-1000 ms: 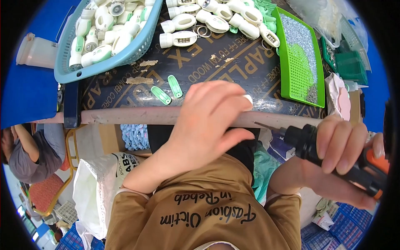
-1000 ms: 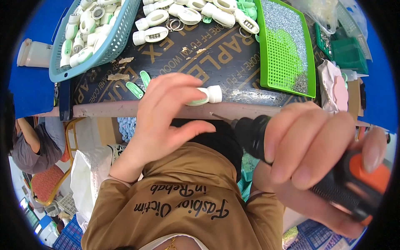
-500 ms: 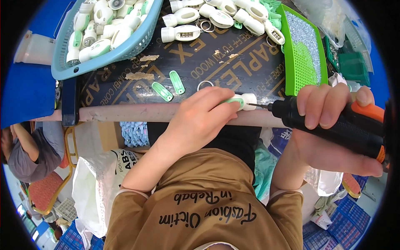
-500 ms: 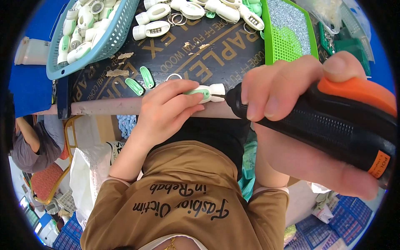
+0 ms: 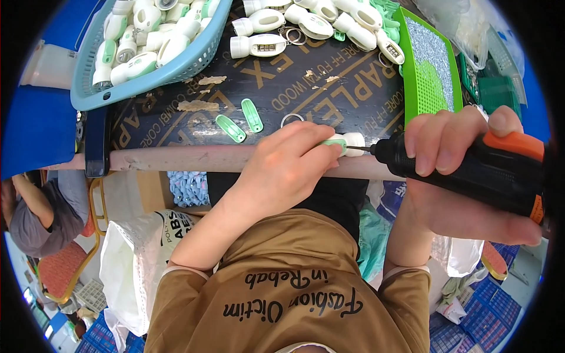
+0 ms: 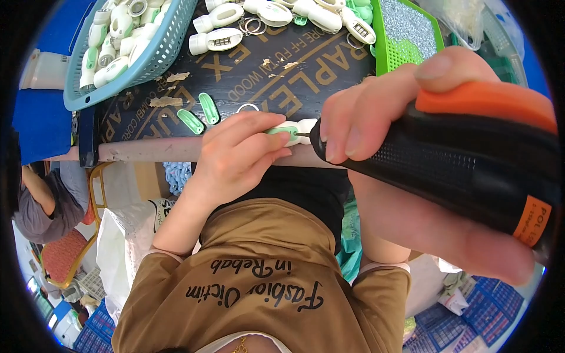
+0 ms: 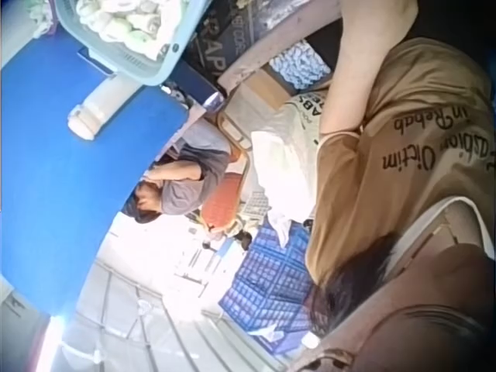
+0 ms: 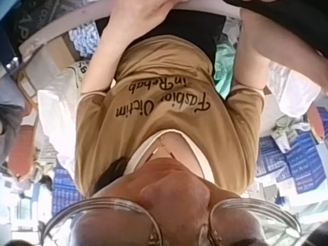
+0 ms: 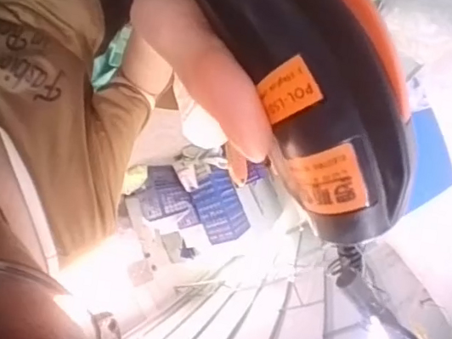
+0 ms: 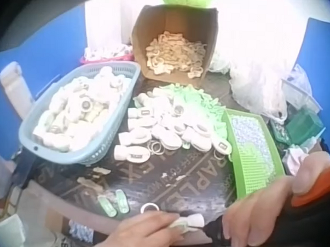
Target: Assembling small keychain flashlights by attaching covers and securing them with small screws using an electric screwdriver.
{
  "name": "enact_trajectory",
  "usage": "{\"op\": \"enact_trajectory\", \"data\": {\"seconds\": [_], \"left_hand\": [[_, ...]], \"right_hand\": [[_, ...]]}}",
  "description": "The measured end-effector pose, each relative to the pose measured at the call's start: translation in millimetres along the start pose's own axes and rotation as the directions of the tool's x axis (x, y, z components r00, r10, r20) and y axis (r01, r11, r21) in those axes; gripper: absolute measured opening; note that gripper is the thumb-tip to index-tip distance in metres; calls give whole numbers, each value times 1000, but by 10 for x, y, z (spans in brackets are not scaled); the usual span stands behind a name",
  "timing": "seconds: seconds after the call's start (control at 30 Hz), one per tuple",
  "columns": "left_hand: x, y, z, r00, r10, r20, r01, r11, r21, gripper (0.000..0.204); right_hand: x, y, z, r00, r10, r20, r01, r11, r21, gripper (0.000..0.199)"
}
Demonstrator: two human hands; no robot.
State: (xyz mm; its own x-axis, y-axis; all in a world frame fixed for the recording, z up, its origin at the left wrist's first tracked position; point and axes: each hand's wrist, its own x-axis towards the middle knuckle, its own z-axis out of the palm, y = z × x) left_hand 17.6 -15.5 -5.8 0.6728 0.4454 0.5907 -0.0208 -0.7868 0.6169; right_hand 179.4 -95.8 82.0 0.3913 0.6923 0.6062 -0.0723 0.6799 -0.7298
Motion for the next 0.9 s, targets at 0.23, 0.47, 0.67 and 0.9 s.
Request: {"op": "enact_trajectory", "data": {"seconds": [0.23,0.47,0.67,0.9], "left_hand": [[-20,-10,-6,1000,-3,-4,3,1000,11,24],[-9,-11,9,1000,13,-11,-13,1000,7,24],[-18,-15,16,1000,18,-26,-18,1000,15,24],[-42,-52,16,998,55,11,-55,998,8,22]], "right_hand": [[29,89,8,1000,8,2,-8,1000,4,77],[14,88,37,1000,14,-1,-14,1000,-14,79],[-6,78,30,1000,28,7,-28,999,-21,81],[-40,109,47,999,50,14,-50,998,-23,83]]}}
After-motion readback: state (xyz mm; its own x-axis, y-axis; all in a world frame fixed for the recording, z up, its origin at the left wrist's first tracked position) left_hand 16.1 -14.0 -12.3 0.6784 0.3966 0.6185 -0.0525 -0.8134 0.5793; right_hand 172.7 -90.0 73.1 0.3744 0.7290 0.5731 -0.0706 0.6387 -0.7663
